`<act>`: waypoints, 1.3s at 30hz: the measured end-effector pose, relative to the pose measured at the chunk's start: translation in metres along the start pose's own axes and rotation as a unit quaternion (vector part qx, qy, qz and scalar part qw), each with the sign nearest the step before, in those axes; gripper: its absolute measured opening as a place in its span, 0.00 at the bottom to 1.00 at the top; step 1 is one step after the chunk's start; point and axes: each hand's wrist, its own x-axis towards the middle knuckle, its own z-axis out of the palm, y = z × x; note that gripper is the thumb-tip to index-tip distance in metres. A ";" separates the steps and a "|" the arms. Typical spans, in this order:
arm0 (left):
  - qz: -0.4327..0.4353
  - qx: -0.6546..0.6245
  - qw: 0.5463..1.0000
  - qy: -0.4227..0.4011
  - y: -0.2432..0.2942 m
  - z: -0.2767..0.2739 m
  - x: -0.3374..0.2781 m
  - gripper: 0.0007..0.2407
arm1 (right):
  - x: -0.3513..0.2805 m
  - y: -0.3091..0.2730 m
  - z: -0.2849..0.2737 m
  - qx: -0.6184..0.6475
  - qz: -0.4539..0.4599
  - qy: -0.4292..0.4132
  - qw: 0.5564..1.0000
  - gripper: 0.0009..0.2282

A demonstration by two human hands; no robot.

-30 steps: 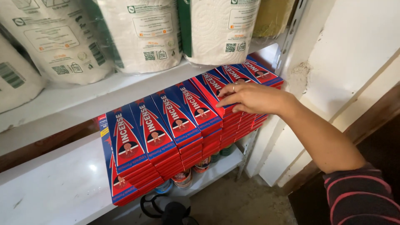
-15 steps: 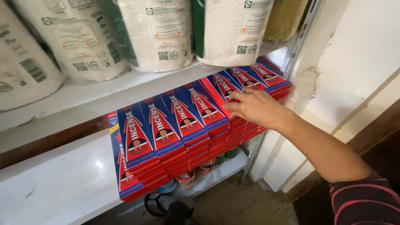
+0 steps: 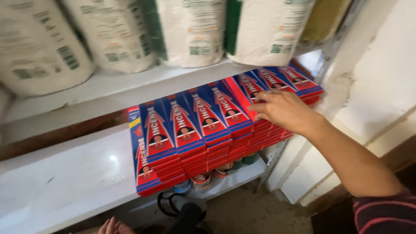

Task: Organizing and restocking boxes of incense on a grocery store shelf.

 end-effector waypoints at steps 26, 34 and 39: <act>0.029 0.005 0.994 -0.101 0.297 0.007 0.057 0.16 | 0.014 -0.233 0.041 0.145 -0.190 0.266 0.934 0.11; -0.059 -0.072 0.985 -0.143 0.279 0.018 0.046 0.15 | 0.071 -0.345 0.126 -0.116 -0.180 0.204 0.955 0.20; -0.074 -0.085 0.982 -0.149 0.284 0.016 0.048 0.16 | 0.079 -0.341 0.141 -0.120 -0.211 0.165 0.956 0.17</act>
